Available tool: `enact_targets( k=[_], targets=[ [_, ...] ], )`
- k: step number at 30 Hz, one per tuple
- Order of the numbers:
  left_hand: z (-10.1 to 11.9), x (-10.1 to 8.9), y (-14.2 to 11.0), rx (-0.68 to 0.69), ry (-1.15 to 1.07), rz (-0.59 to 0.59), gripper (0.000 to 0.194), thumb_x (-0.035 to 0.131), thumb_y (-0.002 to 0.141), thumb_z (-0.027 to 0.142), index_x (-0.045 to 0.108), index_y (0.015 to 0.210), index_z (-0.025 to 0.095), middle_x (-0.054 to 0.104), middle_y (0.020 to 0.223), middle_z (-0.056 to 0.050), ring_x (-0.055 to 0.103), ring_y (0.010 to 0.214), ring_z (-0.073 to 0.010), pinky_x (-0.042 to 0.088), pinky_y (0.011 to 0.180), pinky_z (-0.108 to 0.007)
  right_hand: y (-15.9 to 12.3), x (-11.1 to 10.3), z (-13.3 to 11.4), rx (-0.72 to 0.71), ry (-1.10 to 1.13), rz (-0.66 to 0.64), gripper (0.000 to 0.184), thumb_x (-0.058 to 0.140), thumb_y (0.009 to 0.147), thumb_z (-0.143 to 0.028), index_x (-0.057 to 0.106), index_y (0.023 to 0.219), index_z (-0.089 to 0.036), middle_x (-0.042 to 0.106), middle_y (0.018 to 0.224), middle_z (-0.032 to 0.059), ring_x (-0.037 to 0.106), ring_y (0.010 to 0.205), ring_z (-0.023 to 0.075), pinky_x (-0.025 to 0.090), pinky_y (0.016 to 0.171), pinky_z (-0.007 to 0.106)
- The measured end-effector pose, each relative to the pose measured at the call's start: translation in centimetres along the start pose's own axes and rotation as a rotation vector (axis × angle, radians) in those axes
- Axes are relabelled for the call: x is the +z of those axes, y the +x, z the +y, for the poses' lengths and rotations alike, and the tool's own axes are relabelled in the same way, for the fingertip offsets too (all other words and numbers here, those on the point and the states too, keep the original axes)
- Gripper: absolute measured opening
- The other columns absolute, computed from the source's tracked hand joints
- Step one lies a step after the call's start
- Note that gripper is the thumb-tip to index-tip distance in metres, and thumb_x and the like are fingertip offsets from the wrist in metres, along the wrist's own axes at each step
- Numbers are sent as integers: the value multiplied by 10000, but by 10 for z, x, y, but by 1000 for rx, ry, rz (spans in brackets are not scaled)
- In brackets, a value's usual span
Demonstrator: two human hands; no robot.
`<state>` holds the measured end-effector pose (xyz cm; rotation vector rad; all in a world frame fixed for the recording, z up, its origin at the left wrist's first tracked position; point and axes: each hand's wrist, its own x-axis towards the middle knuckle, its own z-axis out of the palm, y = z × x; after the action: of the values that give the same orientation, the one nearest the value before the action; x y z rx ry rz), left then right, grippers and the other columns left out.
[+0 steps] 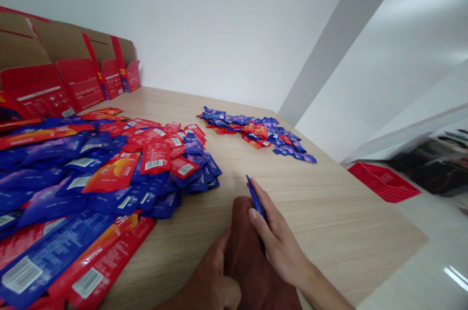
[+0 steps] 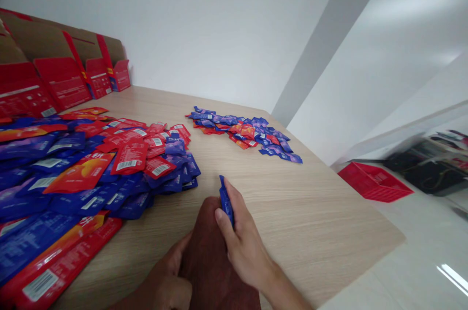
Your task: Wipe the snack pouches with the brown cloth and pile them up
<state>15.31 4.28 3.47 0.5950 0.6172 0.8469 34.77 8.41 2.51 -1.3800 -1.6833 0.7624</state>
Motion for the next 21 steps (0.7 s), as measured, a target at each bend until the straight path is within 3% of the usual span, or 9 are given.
enact_targets(
  k=[4, 7, 10, 14, 17, 21],
  targets=[
    [-2, 1, 3, -116, -130, 135, 1127, 600, 410, 24, 594, 1524, 198, 826, 1198, -30, 797, 1132, -289, 529, 682, -267, 21, -12, 3, 238, 425, 102, 753, 768, 904, -481, 600, 1619, -317, 603, 1683, 131, 630, 1499, 413, 476, 1261, 670],
    [-1, 2, 4, -69, -183, 220, 1099, 615, 427, 36, 597, 1512, 207, 825, 1156, -23, 796, 1046, -267, 504, 666, -263, 15, -25, -4, 236, 610, 189, 639, 659, 933, -428, 655, 1564, -334, 591, 1697, 108, 705, 1408, 423, 561, 1186, 668],
    [1, 2, 5, -21, -200, 233, 1020, 622, 443, 36, 634, 1453, 179, 823, 1084, -27, 783, 1016, -264, 534, 720, -285, -12, -30, -11, 109, 531, 90, 645, 519, 1017, -447, 579, 1654, -367, 538, 1742, 76, 628, 1500, 416, 558, 1190, 673],
    [2, 3, 4, -14, -205, 209, 895, 620, 448, 30, 697, 1329, 172, 817, 992, -10, 764, 888, -210, 495, 693, -262, -46, -16, -11, 33, 363, -125, 757, 473, 1040, -472, 347, 1784, -410, 513, 1756, 50, 601, 1528, 382, 585, 1170, 635],
    [4, 5, 3, -28, -229, 202, 847, 625, 464, 52, 696, 1299, 177, 815, 966, -6, 758, 828, -200, 494, 692, -267, -44, -7, -6, 85, 193, -56, 720, 570, 1036, -446, 421, 1740, -473, 528, 1746, 10, 512, 1604, 349, 469, 1278, 645],
    [4, 4, 3, -45, -230, 228, 881, 639, 471, 45, 677, 1338, 197, 822, 983, -19, 793, 921, -255, 551, 757, -298, -28, -7, 2, 56, -28, 105, 723, 592, 1087, -483, 370, 1771, -413, 455, 1792, 47, 474, 1629, 352, 330, 1335, 694]
  ],
)
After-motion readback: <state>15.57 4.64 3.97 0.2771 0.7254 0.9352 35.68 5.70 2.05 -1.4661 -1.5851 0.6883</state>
